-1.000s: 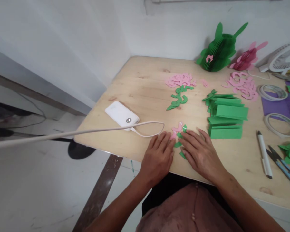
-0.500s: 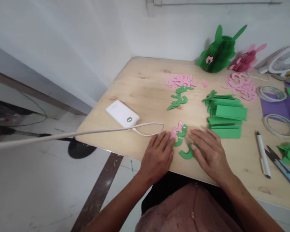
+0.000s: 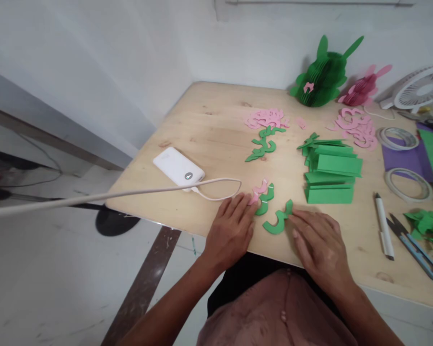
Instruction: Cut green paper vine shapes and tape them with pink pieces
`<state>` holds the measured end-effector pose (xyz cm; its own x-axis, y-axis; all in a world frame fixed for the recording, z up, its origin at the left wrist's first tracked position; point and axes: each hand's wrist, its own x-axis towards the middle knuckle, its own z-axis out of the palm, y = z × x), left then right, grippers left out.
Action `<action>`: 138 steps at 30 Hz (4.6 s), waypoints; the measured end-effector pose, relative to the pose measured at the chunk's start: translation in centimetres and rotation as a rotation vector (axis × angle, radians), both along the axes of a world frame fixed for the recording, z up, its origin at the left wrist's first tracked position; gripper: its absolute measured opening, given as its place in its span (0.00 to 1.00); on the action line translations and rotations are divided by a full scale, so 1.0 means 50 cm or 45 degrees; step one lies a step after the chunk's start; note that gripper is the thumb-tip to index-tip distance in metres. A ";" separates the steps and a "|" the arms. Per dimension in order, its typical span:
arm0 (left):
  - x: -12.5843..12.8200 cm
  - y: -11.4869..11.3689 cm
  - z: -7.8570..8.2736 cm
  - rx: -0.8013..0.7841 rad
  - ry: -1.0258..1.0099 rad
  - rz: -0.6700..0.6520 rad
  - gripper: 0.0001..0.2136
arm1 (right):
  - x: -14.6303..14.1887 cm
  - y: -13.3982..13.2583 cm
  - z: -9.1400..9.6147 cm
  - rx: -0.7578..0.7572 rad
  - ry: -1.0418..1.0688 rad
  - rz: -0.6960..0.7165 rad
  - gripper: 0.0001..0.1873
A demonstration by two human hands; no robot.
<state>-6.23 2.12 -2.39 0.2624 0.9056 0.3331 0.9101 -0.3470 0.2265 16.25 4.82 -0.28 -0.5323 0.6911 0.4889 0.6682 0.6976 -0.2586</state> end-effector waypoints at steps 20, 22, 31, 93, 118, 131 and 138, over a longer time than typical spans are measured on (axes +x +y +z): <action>-0.004 -0.002 -0.005 0.048 -0.069 -0.020 0.21 | 0.000 -0.002 -0.012 -0.025 0.001 0.040 0.15; -0.005 -0.003 -0.005 0.068 -0.097 -0.025 0.21 | -0.001 -0.002 -0.011 -0.024 -0.003 0.040 0.15; 0.012 -0.037 -0.001 0.324 -0.464 -0.057 0.12 | 0.000 -0.002 -0.012 -0.035 -0.006 0.020 0.14; 0.082 -0.037 -0.025 0.328 -0.450 -0.093 0.07 | -0.005 -0.002 -0.011 -0.029 -0.020 0.014 0.12; 0.082 -0.038 -0.025 0.320 -0.453 -0.088 0.08 | -0.004 -0.006 -0.013 -0.042 -0.025 0.001 0.13; 0.083 -0.038 -0.022 0.322 -0.469 -0.074 0.08 | -0.004 -0.004 -0.012 -0.053 -0.024 -0.009 0.12; 0.082 -0.038 -0.024 0.325 -0.470 -0.082 0.08 | -0.003 -0.004 -0.013 -0.050 -0.024 -0.011 0.13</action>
<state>-2.13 0.22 -3.57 0.1375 0.7679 0.6257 0.7591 -0.4875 0.4315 16.10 4.62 -0.93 -0.5349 0.7144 0.4510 0.6794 0.6811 -0.2730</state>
